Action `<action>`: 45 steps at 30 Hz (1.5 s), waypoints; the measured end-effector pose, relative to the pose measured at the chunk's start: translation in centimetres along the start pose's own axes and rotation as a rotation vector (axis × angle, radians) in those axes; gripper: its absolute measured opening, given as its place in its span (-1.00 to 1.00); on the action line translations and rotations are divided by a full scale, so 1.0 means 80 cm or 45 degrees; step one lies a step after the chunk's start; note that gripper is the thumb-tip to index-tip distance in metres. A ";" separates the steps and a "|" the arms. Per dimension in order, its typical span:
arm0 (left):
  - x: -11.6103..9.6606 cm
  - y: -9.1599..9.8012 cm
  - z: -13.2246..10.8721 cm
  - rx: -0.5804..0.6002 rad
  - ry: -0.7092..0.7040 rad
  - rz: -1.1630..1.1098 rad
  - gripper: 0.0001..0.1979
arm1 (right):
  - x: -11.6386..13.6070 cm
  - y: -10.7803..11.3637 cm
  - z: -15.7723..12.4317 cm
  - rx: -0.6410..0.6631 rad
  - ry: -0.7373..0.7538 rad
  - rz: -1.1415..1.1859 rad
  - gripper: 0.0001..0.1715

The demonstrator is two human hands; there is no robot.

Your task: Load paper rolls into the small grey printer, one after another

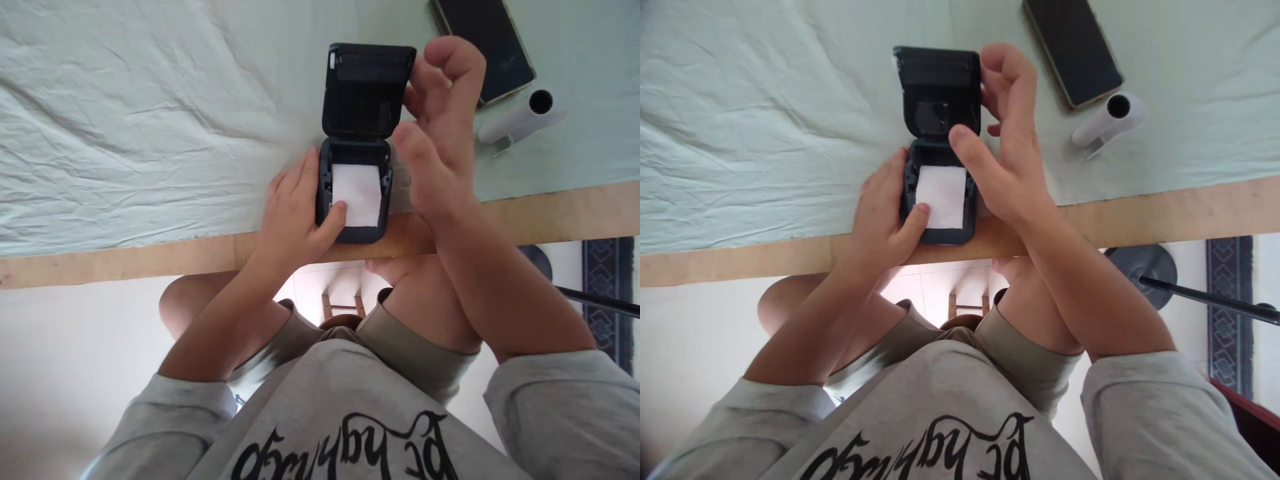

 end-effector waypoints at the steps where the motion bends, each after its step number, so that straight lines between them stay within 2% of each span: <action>1: 0.001 -0.001 -0.001 -0.003 0.002 -0.003 -0.35 | 0.000 0.001 0.001 -0.088 0.041 0.111 -0.47; 4: 0.000 -0.002 -0.001 0.002 0.007 -0.029 -0.34 | -0.004 0.006 0.003 -0.316 0.036 0.286 -0.62; 7: -0.002 -0.001 0.000 -0.001 0.020 -0.032 -0.36 | -0.005 0.008 0.003 -0.369 -0.014 0.265 -0.69; 10: -0.002 0.000 0.000 -0.008 0.017 -0.043 -0.37 | -0.004 0.001 0.002 -0.211 0.046 0.219 -0.77; 14: 0.001 0.003 0.005 -0.077 0.030 -0.169 -0.34 | -0.013 -0.012 0.000 0.125 0.050 0.163 -0.62; 19: 0.006 0.005 0.014 -0.202 0.129 -0.310 -0.27 | -0.020 -0.012 0.003 0.265 -0.004 0.142 -0.57; 25: 0.007 0.006 0.014 -0.240 0.151 -0.374 -0.61 | -0.008 -0.006 0.004 0.388 -0.035 0.225 -0.58; 28: 0.009 0.005 0.014 -0.250 0.131 -0.391 -0.68 | -0.004 -0.002 0.005 0.417 -0.008 0.195 -0.59; 32: 0.011 0.002 0.016 -0.247 0.117 -0.372 -0.66 | -0.007 -0.004 0.005 0.437 0.030 0.152 -0.59; 39: -0.003 0.003 0.010 -0.228 0.081 -0.206 -0.63 | -0.013 -0.013 -0.005 0.310 0.096 0.027 -0.58; 45: -0.009 0.002 0.009 -0.126 0.090 -0.117 -0.59 | -0.014 -0.011 -0.011 0.230 0.107 -0.039 -0.54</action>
Point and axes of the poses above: each hand's wrist, its own z-axis towards the middle knuckle, its own y-axis out of the back of the hand, x = y × z, the point moved 4 cm from there along z, towards the middle knuckle, and after that the axes turned 3 degrees about x, right-handed, at the moved point
